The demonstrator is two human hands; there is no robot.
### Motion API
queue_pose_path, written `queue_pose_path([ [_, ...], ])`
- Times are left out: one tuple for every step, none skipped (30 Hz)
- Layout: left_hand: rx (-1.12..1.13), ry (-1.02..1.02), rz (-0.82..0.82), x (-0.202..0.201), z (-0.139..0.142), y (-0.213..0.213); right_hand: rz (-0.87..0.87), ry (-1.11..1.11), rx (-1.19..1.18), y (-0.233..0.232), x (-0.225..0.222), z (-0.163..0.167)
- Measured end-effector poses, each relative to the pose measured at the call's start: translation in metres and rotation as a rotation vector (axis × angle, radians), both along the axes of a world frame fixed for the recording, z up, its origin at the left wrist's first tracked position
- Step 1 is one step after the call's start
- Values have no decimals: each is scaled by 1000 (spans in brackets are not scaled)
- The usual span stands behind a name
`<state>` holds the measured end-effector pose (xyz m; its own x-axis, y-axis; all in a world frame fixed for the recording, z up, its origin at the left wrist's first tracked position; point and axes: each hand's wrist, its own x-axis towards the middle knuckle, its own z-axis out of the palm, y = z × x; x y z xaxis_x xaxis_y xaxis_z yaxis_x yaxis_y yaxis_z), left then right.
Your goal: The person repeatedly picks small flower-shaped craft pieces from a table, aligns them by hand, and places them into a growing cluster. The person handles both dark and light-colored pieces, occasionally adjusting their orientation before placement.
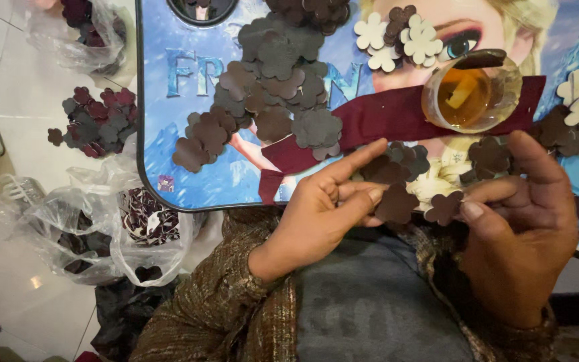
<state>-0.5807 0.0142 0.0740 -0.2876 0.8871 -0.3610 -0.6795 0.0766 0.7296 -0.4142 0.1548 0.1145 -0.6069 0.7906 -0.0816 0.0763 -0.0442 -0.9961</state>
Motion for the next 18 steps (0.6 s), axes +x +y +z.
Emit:
queue_pose_path([
  [-14,-5,-7,0,-1,0,18,-18,12,1,1,3],
  [-11,25,-7,1,-2,0,38,-34,23,1,2,4],
  [-7,57,-7,1,-4,0,48,-56,3,0,1,4],
  [-3,88,-7,2,-5,1,57,-79,-17,-3,1,5],
  [1,81,-9,3,-6,0,73,-97,-32,-4,1,5],
  [6,73,-13,4,-6,0,90,-115,-46,-5,1,5],
  [10,66,-17,4,-7,0,116,-127,-57,-6,-1,3],
  [20,33,-16,5,-7,0,144,-136,-67,-6,-2,2],
  [30,-1,-13,5,-8,-1,149,-150,-58,-6,-4,1],
  [39,-34,-10,6,-8,-1,155,-163,-49,-6,-5,0],
  [37,-43,-12,6,-8,-1,161,-176,-40,-6,-6,-1],
  [34,-53,-13,6,-8,-1,159,-185,-31,-7,-7,-1],
  [31,-63,-13,6,-8,-2,157,-193,-22,-7,-8,-2],
  [30,-40,-17,6,-8,-2,154,-201,-12,-7,-9,-2],
  [30,-17,-22,6,-8,-2,157,-204,-11,-6,-10,-1],
  [30,5,-27,6,-8,-2,160,-206,-11,-6,-10,-1],
  [33,-13,-31,5,-8,-2,163,-208,-11,-6,-10,-1],
  [36,-31,-35,5,-8,-2,162,-197,-18,-6,-11,-1],
])
